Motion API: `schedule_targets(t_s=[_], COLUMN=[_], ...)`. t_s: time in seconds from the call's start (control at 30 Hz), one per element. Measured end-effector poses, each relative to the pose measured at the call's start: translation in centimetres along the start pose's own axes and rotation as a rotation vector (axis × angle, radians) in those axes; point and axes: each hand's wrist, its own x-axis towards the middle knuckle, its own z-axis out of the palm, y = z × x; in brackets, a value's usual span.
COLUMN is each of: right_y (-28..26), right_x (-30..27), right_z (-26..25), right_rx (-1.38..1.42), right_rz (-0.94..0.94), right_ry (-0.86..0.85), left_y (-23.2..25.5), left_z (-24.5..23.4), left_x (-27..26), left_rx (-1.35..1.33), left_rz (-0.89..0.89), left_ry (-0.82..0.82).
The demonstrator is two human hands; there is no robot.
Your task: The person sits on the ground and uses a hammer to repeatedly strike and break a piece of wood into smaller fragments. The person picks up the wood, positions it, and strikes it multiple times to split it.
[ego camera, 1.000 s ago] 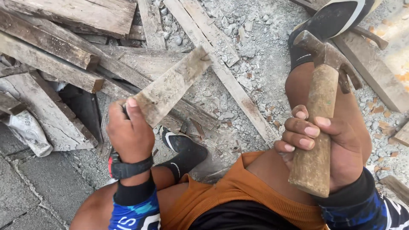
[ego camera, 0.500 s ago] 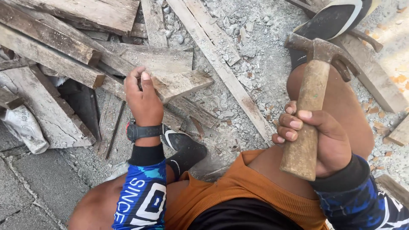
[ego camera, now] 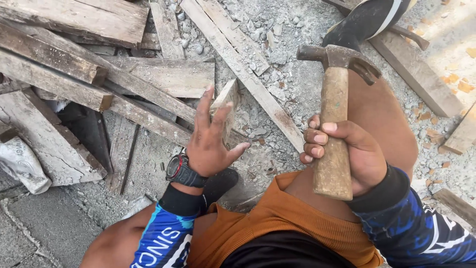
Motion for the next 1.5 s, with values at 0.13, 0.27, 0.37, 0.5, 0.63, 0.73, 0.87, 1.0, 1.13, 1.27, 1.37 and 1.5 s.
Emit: schedule_targets(t_s=[0.13, 0.27, 0.37, 0.5, 0.63, 0.73, 0.87, 1.0, 1.13, 1.27, 1.37, 1.5], right_y=[-0.4, -0.6, -0.5, -0.7, -1.0, -1.2, -0.7, 0.7, 2.2, 5.2, 6.9, 7.3], right_x=[-0.2, -0.4, -0.6, -0.6, -0.9, -1.0, -1.1, -1.0, -0.5, 6.9, 12.0, 15.6], right_z=[0.3, 0.4, 0.2, 0.8, 0.5, 0.5, 0.4, -0.2, 0.4, -4.8, -14.2, -18.3], right_rx=[0.048, 0.070, 0.081, 0.068, 0.061, 0.031, -0.153, -0.842, -1.440, -1.361, -1.713, -1.913], right_rz=[-0.015, -0.028, -0.011, -0.012, -0.007, -0.012, -0.038, -0.247, -0.399, -0.523, -0.221, 0.148], right_ry=[-0.019, -0.030, -0.027, -0.032, -0.010, 0.015, -0.004, 0.178, 0.491, 0.484, 0.675, 0.674], left_y=[-1.5, -3.1, -2.0, -0.8, -1.1, -0.1, -1.4, -3.1, -4.0, -4.7, -4.3, -5.0], left_z=[-1.0, -1.3, -2.2, -2.2, -0.4, 0.9, 2.0, 2.3, 2.2, 3.1, 3.4, 2.6], left_x=[-0.1, 1.5, 3.0, 4.2, 4.4, 4.5, 4.5, 4.3, 3.1, 2.5, 2.0, 2.9], left_rx=[0.028, -0.155, -0.175, -0.142, -0.144, -0.061, -0.079, -0.115, -0.205, -0.236, -0.210, -0.241], left_rz=[0.153, -0.041, -0.166, -0.137, -0.125, -0.114, -0.038, -0.188, -0.164, -0.087, -0.085, -0.084], left_ry=[-0.196, 0.027, 0.190, 0.267, 0.295, 0.316, 0.315, 0.396, 0.467, 0.499, 0.549, 0.480])
